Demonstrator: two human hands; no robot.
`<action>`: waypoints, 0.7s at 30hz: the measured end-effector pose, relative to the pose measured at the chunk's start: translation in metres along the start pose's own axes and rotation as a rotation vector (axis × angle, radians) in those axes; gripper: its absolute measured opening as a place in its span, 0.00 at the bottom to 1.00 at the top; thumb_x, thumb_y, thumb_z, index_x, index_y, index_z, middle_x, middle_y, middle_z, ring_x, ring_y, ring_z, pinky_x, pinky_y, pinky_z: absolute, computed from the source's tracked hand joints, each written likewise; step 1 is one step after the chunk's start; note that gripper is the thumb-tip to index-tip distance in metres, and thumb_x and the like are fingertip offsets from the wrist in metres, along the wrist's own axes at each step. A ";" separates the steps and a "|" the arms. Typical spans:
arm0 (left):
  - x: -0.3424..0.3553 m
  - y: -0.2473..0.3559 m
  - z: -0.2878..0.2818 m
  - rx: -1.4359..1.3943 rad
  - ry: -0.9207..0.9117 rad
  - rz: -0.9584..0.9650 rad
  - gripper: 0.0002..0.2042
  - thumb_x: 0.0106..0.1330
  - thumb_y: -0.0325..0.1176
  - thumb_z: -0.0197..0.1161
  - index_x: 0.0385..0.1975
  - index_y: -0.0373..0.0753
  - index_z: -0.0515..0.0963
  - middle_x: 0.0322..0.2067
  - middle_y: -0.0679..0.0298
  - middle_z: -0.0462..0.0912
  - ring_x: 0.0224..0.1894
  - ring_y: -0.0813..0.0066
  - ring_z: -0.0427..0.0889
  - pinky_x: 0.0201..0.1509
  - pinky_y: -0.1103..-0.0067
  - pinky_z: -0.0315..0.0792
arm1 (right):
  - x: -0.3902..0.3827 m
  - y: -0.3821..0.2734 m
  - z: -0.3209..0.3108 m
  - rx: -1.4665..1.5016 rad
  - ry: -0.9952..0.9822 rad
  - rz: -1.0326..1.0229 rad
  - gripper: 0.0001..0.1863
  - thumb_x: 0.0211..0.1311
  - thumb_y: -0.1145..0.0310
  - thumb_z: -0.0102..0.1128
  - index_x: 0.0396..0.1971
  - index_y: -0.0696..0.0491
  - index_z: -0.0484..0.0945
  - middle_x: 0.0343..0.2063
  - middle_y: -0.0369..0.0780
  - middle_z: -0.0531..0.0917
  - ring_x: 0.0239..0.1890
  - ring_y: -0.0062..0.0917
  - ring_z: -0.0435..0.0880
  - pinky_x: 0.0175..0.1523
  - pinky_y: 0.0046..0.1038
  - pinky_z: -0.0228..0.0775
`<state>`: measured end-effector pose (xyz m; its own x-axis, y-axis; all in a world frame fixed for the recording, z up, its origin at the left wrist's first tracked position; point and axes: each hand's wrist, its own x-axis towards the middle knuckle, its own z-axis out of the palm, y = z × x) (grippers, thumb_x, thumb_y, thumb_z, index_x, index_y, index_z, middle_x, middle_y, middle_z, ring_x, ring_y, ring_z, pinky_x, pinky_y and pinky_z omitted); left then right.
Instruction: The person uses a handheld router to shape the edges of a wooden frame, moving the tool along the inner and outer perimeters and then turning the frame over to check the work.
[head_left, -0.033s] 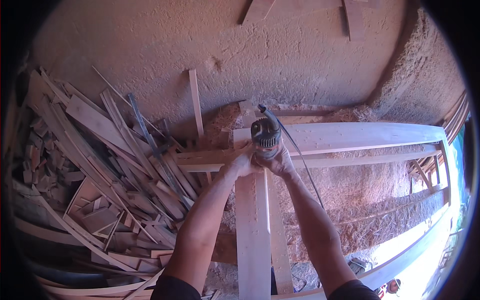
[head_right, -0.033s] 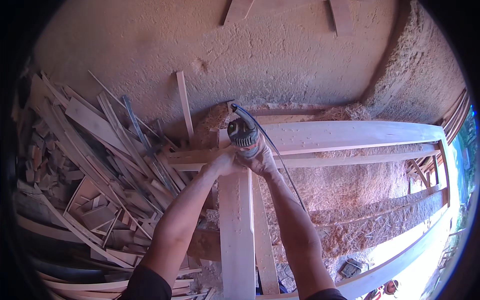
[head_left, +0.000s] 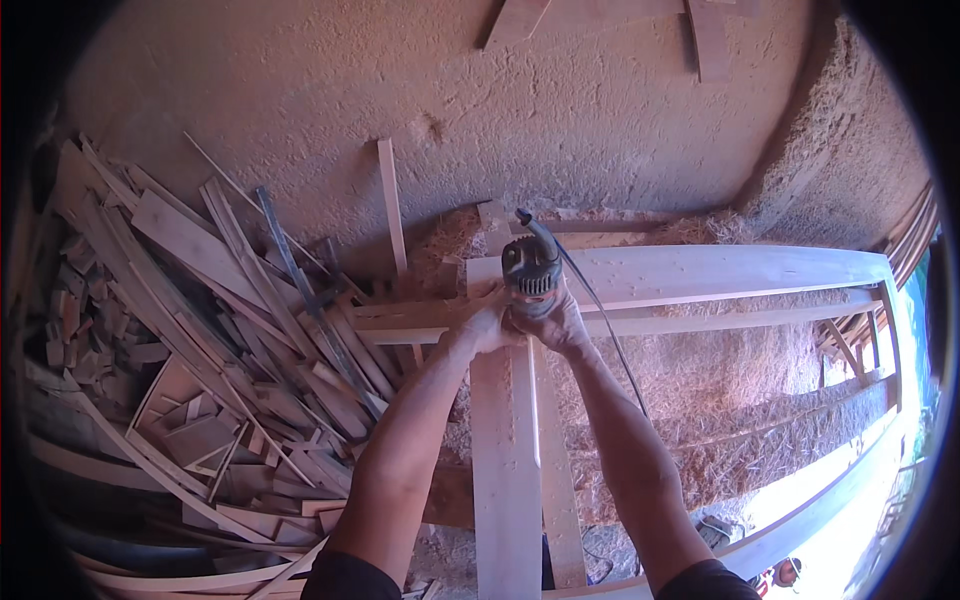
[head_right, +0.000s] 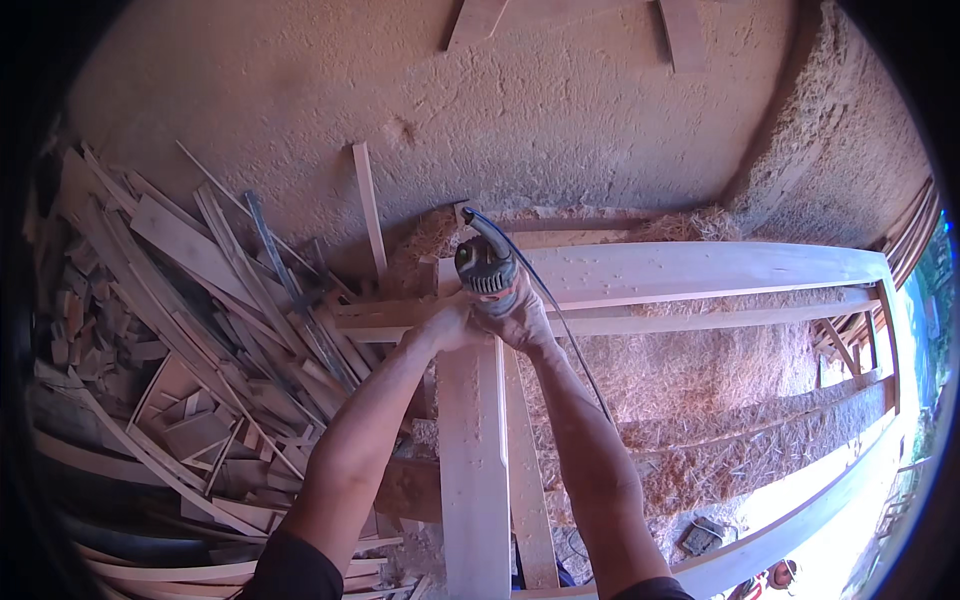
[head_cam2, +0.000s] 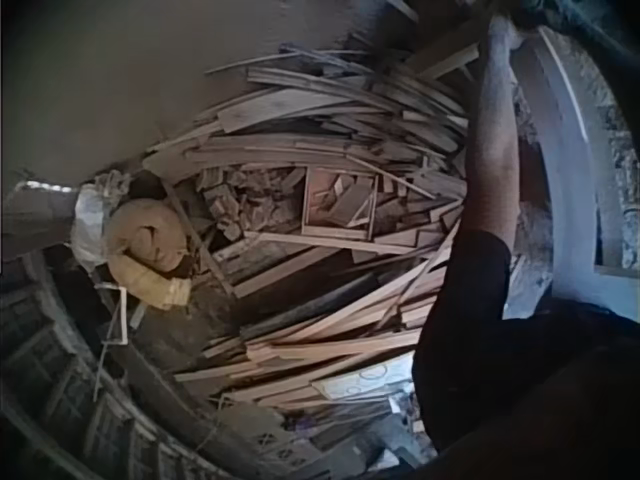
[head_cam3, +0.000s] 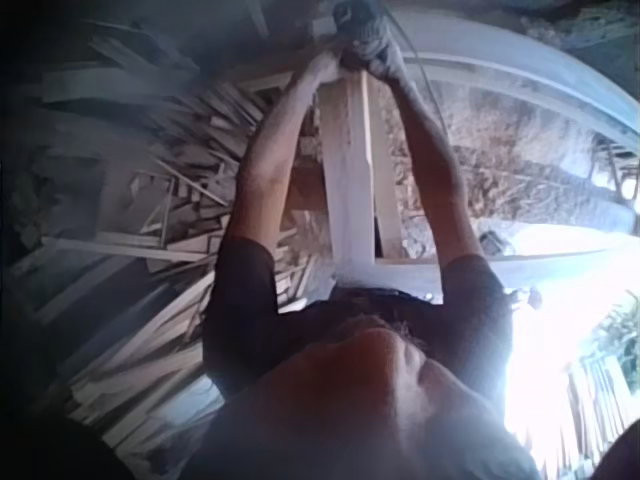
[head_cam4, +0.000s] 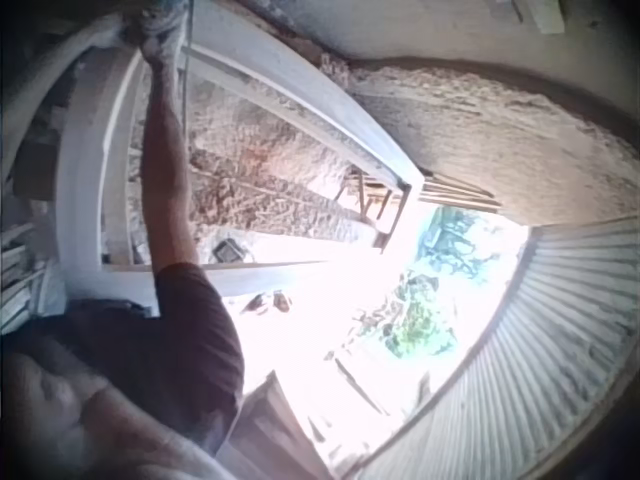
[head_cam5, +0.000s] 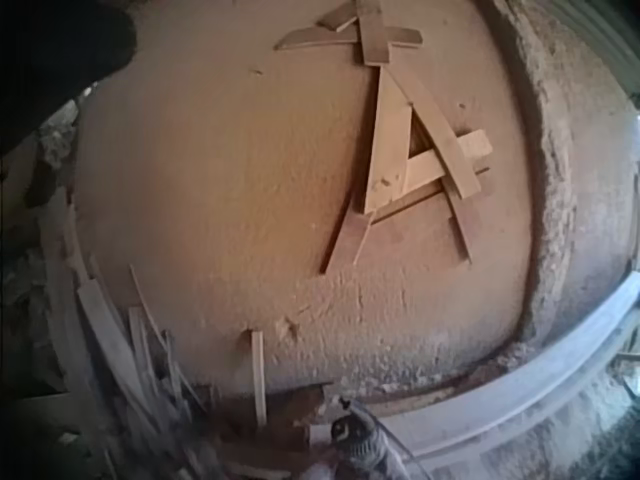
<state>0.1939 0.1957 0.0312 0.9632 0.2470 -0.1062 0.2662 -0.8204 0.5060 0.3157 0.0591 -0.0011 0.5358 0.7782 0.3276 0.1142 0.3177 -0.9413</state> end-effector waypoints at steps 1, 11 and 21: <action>-0.001 0.000 -0.002 0.012 0.001 -0.015 0.53 0.42 0.47 0.86 0.72 0.50 0.63 0.69 0.59 0.71 0.73 0.52 0.66 0.76 0.66 0.65 | 0.001 -0.003 0.002 0.012 0.004 0.008 0.33 0.53 0.75 0.77 0.59 0.50 0.71 0.50 0.31 0.81 0.50 0.17 0.80 0.57 0.25 0.75; 0.002 -0.035 0.016 0.104 0.010 -0.047 0.56 0.45 0.56 0.83 0.76 0.51 0.58 0.74 0.62 0.66 0.77 0.54 0.63 0.78 0.56 0.61 | 0.003 -0.005 0.011 -0.061 -0.014 -0.011 0.35 0.53 0.74 0.78 0.61 0.50 0.70 0.52 0.31 0.80 0.52 0.16 0.79 0.59 0.25 0.75; -0.073 -0.012 0.077 -0.522 0.024 0.077 0.51 0.50 0.61 0.79 0.74 0.54 0.60 0.72 0.68 0.61 0.75 0.59 0.61 0.77 0.48 0.55 | -0.090 -0.035 0.024 0.086 -0.026 0.170 0.39 0.54 0.69 0.78 0.65 0.55 0.67 0.58 0.39 0.79 0.59 0.24 0.79 0.67 0.29 0.70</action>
<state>0.1234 0.1482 -0.0333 0.9764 0.2131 -0.0354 0.1345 -0.4717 0.8714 0.2435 -0.0088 0.0043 0.5194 0.8380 0.1673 -0.0491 0.2247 -0.9732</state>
